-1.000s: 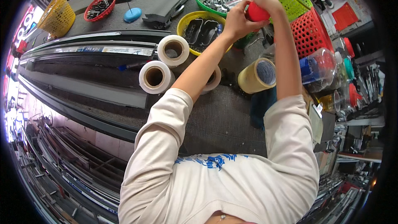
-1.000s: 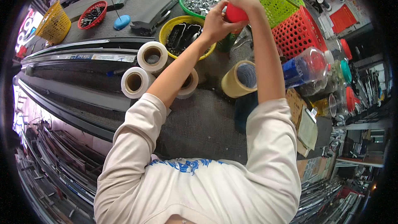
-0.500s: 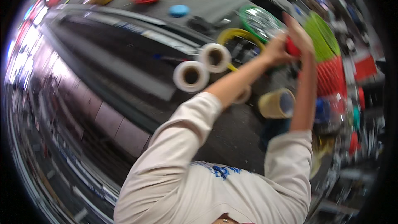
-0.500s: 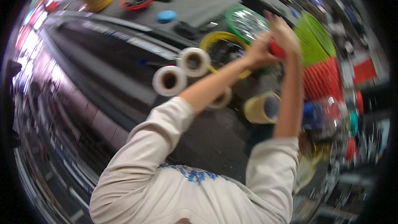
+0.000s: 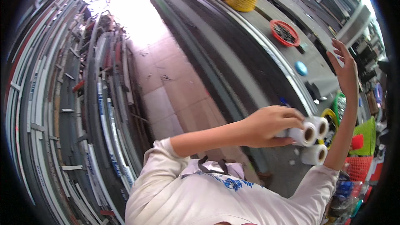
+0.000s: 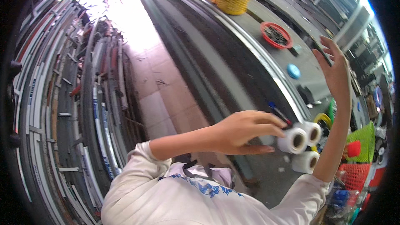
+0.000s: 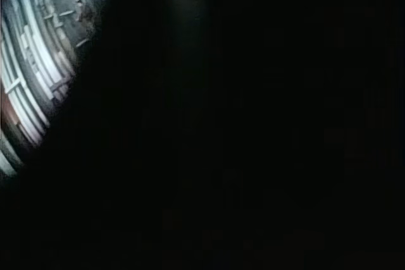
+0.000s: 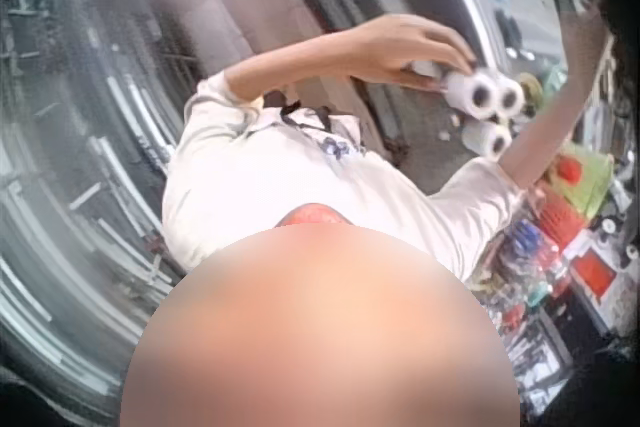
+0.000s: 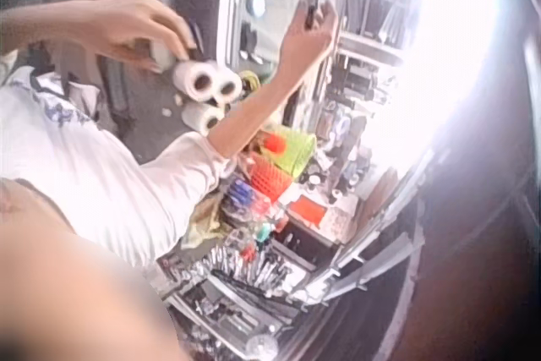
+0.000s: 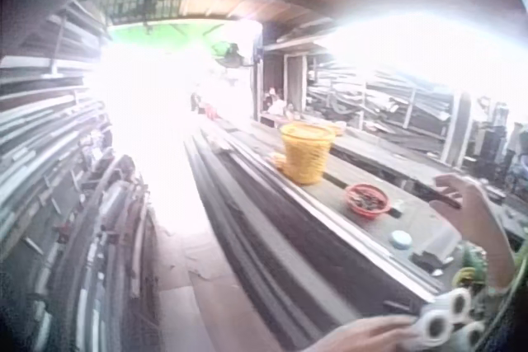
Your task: The person sprays a cleaning agent onto a long metal profile and wipes it with a cloth. They repeat this process on multiple profiles, handling spray cans, cloths, and paper towels while working at a cluttered workbench.
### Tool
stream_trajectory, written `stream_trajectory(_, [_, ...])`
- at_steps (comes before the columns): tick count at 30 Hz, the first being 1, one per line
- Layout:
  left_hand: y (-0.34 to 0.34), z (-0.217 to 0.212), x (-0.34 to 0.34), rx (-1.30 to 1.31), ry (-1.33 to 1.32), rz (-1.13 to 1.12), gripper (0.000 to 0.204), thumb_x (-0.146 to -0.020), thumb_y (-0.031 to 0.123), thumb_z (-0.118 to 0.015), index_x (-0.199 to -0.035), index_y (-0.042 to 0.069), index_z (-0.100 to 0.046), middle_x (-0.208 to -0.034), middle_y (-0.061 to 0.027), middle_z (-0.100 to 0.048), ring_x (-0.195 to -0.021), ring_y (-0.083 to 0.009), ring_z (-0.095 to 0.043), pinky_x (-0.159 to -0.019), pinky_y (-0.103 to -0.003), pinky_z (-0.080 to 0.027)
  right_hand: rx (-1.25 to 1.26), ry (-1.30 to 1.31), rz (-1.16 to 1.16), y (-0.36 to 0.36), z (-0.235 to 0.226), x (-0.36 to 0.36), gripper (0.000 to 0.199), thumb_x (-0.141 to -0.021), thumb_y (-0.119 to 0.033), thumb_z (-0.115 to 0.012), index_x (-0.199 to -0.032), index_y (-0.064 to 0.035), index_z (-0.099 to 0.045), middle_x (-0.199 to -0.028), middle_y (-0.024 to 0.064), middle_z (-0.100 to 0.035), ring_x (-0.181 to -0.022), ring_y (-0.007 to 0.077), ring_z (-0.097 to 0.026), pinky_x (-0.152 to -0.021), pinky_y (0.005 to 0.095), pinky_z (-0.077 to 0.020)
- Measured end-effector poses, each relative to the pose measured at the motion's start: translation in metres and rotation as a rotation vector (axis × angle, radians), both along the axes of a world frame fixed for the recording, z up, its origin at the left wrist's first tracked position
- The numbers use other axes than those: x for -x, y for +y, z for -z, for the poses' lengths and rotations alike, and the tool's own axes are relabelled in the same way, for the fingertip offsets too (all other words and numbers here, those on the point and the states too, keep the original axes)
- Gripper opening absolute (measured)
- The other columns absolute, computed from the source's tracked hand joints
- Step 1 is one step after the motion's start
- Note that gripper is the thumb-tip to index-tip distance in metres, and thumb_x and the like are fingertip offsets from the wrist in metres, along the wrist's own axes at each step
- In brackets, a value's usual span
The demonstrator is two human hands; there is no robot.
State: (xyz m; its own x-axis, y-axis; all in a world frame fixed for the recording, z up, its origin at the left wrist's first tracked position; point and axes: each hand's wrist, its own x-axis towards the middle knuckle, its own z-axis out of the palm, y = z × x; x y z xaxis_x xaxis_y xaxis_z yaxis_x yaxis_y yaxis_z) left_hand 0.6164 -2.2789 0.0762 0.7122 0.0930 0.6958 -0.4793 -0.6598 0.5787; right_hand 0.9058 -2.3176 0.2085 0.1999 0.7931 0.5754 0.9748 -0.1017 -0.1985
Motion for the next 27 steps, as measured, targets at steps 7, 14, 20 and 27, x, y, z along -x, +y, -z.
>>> stream_trajectory(7, [0.130,0.049,0.255,0.472,0.323,-0.456,0.034,-0.098,0.027,-0.064,-0.125,0.007,-0.065,-0.126,-0.0111,-0.065,-0.110,-0.0244,-0.066,-0.095,-0.036,-0.051,0.243,0.233,-0.139,0.268,0.067,0.131,0.046,-0.092,-0.032,-0.068,-0.127,-0.0010,-0.061,-0.117,0.0210,-0.069,-0.105,0.0295,-0.068,-0.092,0.0413,-0.0525])
stream_trajectory(14, [0.241,0.139,0.366,0.921,0.288,-0.822,0.038,-0.104,0.028,-0.052,-0.127,-0.001,-0.062,-0.121,-0.0125,-0.068,-0.103,-0.0179,-0.065,-0.093,-0.032,-0.050,0.306,0.143,-0.138,0.506,0.137,0.117,0.045,-0.091,-0.038,-0.065,-0.109,0.0031,-0.070,-0.103,0.0261,-0.071,-0.100,0.0371,-0.069,-0.088,0.0428,-0.0524])
stream_trajectory(20, [0.386,0.179,0.381,1.052,0.246,-0.980,0.042,-0.106,0.033,-0.048,-0.132,0.001,-0.058,-0.121,-0.0131,-0.068,-0.099,-0.0190,-0.067,-0.091,-0.031,-0.049,0.365,0.123,0.061,0.715,0.187,0.037,0.032,-0.090,-0.025,-0.062,-0.102,0.0024,-0.072,-0.101,0.0277,-0.070,-0.097,0.0387,-0.070,-0.085,0.0455,-0.0536])
stream_trajectory(27, [0.608,0.138,0.355,0.933,0.110,-1.036,0.042,-0.107,0.033,-0.047,-0.131,0.000,-0.058,-0.120,-0.0137,-0.067,-0.097,-0.0186,-0.067,-0.085,-0.030,-0.050,0.445,0.177,0.436,0.858,0.242,-0.036,0.025,-0.086,-0.019,-0.066,-0.099,0.0012,-0.073,-0.103,0.0263,-0.071,-0.100,0.0406,-0.069,-0.086,0.0478,-0.0551])
